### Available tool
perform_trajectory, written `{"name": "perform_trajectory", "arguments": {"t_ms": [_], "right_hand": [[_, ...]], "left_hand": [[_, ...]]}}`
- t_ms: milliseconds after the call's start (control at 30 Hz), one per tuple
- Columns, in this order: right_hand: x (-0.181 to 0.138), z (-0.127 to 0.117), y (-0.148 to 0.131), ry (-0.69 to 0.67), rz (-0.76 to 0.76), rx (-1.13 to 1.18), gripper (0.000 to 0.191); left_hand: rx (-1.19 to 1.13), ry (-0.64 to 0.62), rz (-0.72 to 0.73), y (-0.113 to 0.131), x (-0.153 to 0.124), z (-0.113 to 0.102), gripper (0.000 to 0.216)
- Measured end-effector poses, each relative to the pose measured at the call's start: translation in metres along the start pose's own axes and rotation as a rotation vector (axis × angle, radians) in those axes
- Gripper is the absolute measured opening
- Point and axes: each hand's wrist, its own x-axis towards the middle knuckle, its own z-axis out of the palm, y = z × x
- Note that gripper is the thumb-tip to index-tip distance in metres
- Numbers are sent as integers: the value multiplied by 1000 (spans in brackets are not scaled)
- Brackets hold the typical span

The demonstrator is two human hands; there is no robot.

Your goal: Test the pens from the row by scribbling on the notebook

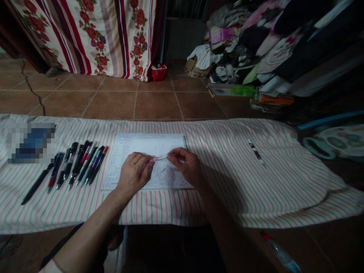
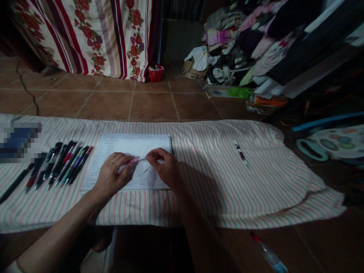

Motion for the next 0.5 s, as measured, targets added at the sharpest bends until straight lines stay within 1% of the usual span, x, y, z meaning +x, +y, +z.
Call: {"name": "perform_trajectory", "arguments": {"t_ms": [133, 333, 500], "right_hand": [[1, 0, 0, -1, -6, 1, 16], [0, 1, 0, 16, -11, -11, 15], [0, 1, 0, 23, -26, -39, 14]], "left_hand": [[-10, -2, 23, 0, 0, 0, 18], [-15, -5, 0, -1, -1, 1, 17], [-33, 8, 18, -1, -1, 1, 15]]}}
